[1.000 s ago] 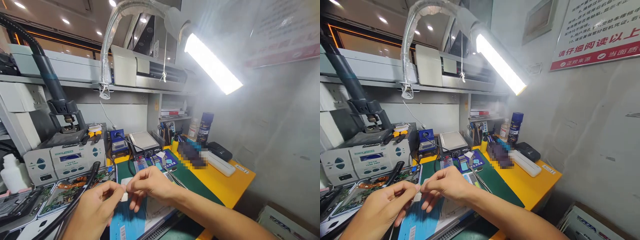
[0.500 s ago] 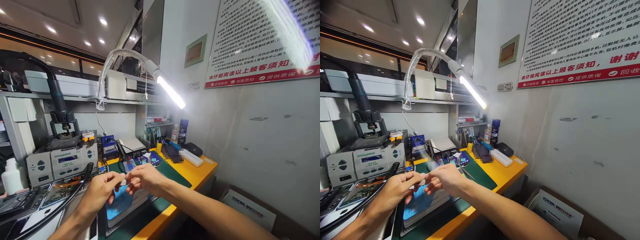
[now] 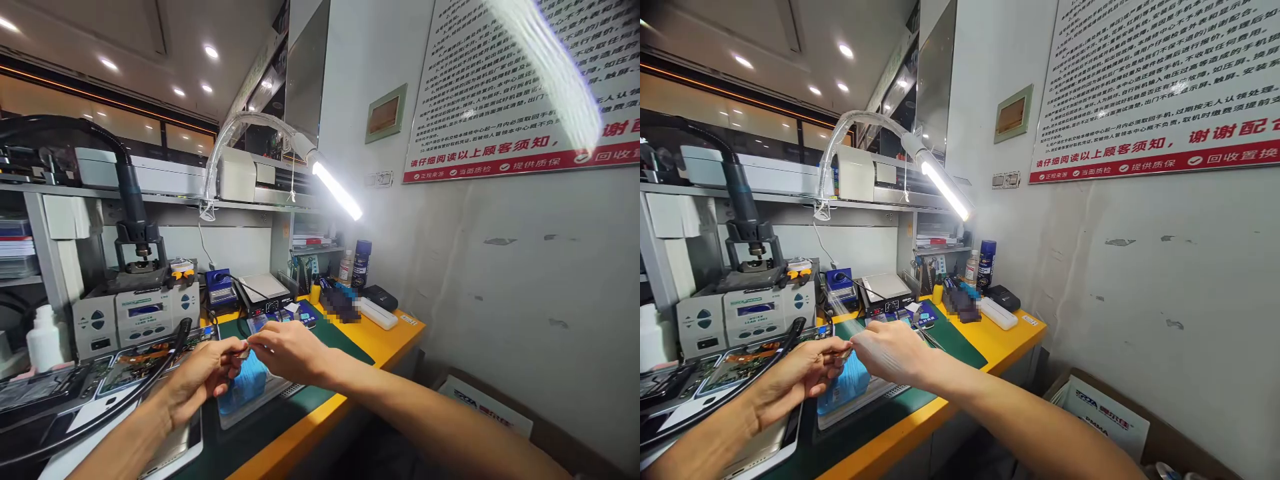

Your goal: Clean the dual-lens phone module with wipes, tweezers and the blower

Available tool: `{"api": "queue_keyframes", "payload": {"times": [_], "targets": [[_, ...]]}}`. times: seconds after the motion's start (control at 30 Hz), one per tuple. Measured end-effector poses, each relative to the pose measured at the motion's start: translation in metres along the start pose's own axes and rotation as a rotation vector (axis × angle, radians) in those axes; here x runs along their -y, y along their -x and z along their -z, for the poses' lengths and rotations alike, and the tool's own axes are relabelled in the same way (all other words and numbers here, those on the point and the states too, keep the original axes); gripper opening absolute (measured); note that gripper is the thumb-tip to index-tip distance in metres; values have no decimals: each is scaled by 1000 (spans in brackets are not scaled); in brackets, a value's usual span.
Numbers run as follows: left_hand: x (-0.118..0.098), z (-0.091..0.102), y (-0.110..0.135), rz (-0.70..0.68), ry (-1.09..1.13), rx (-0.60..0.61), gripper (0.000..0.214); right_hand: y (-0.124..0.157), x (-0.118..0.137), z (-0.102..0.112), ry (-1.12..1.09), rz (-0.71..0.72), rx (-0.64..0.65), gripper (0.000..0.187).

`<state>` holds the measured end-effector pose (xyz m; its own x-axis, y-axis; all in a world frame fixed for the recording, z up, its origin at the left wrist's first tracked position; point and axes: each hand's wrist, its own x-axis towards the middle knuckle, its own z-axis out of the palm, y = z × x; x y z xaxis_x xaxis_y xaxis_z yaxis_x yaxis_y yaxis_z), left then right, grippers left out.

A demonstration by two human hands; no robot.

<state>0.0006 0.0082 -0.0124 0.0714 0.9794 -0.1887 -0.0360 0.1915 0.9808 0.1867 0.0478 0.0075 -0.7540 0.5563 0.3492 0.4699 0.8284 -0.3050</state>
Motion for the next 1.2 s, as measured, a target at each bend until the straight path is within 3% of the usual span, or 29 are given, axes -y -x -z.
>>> {"api": "queue_keyframes", "payload": {"times": [0.37, 0.57, 0.67, 0.83, 1.0, 1.1, 1.2], "targets": [[-4, 8, -3, 35, 77, -18, 30, -15, 3, 7, 478, 267, 100, 23], [0, 13, -6, 44, 92, -66, 21, -29, -12, 2, 501, 442, 109, 17], [-2, 15, -6, 37, 111, -107, 29, -41, -19, -2, 428, 499, 83, 15], [-7, 21, -8, 44, 148, -203, 28, -60, -27, -15, 137, 436, 8, 15], [-13, 28, -11, 77, 177, -255, 33, -63, -29, -26, -416, 157, -19, 9], [-18, 31, -13, 55, 132, -279, 40, -63, -31, -28, -837, -85, 120, 17], [-20, 31, -10, -112, -10, -402, 35, -64, -37, -28, -1198, -272, 310, 15]]}}
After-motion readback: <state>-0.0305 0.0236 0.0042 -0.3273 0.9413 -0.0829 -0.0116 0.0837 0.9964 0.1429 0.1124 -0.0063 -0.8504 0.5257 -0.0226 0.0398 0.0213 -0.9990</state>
